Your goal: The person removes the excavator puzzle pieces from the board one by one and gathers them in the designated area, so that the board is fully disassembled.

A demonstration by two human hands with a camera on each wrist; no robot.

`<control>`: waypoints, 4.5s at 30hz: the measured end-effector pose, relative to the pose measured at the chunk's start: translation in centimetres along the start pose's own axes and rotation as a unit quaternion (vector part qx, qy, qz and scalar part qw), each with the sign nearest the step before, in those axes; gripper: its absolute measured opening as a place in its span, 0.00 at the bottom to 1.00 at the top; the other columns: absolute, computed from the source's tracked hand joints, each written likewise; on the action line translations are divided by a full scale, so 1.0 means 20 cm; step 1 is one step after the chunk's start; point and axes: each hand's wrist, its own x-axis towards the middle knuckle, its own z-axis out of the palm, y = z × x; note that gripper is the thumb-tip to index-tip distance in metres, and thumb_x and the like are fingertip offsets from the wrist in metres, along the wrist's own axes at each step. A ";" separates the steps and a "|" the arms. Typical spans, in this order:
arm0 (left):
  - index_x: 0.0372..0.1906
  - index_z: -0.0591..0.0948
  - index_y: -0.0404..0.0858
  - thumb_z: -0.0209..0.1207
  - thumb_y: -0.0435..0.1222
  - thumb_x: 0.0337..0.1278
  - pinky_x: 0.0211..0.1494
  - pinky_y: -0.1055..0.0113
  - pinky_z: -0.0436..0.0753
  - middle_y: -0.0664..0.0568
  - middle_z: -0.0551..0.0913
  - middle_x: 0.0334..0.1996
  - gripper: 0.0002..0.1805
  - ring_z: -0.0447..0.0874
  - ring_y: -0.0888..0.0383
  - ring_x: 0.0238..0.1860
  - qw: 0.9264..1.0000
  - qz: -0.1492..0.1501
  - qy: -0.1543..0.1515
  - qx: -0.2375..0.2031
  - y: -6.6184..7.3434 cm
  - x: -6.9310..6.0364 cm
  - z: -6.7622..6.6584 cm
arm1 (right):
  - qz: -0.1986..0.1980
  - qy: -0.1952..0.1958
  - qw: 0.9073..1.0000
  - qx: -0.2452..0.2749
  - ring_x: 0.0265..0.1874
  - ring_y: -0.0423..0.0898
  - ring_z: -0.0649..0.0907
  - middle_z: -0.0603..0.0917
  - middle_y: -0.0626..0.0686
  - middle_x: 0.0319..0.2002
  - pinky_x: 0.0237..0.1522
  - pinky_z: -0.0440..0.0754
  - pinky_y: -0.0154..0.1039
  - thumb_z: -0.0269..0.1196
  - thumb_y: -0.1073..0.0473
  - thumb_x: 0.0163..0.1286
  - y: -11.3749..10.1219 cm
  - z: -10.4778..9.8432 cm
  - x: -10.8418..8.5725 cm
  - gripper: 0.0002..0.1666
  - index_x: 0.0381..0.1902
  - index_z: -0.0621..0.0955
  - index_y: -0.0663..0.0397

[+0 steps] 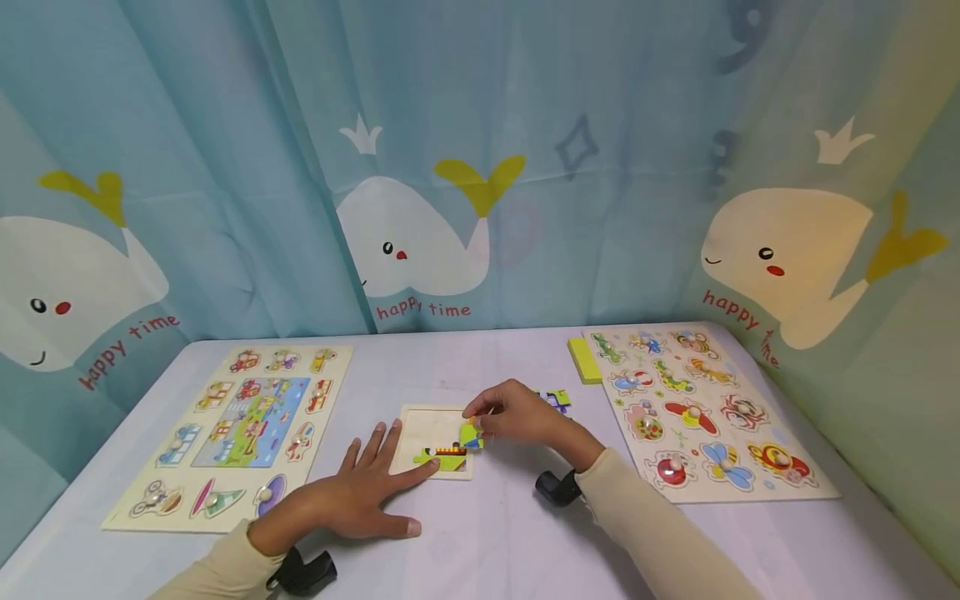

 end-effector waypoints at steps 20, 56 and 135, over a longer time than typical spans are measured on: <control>0.75 0.60 0.61 0.56 0.65 0.55 0.67 0.35 0.31 0.36 0.29 0.75 0.42 0.21 0.37 0.73 1.000 0.007 0.006 -0.003 -0.01 0.00 0.00 | 0.029 -0.005 1.000 0.003 0.28 0.51 0.84 0.86 0.56 0.36 0.31 0.82 0.42 0.60 0.71 0.67 0.07 -0.15 -0.14 0.10 0.44 0.83 0.70; 0.73 0.64 0.59 0.61 0.61 0.54 0.68 0.35 0.36 0.38 0.31 0.76 0.41 0.23 0.40 0.74 0.998 0.036 0.047 -0.008 0.01 0.00 0.00 | 0.008 -0.036 0.996 -0.086 0.29 0.42 0.78 0.85 0.51 0.33 0.31 0.77 0.33 0.63 0.73 0.61 0.04 -0.10 -0.13 0.06 0.36 0.84 0.64; 0.74 0.58 0.69 0.55 0.68 0.54 0.69 0.38 0.36 0.38 0.32 0.76 0.41 0.20 0.39 0.73 0.999 0.018 0.008 0.029 0.11 0.09 0.03 | -0.020 -0.078 0.996 -0.044 0.27 0.38 0.79 0.85 0.50 0.30 0.31 0.77 0.31 0.61 0.74 0.65 -0.12 0.20 0.11 0.08 0.40 0.85 0.69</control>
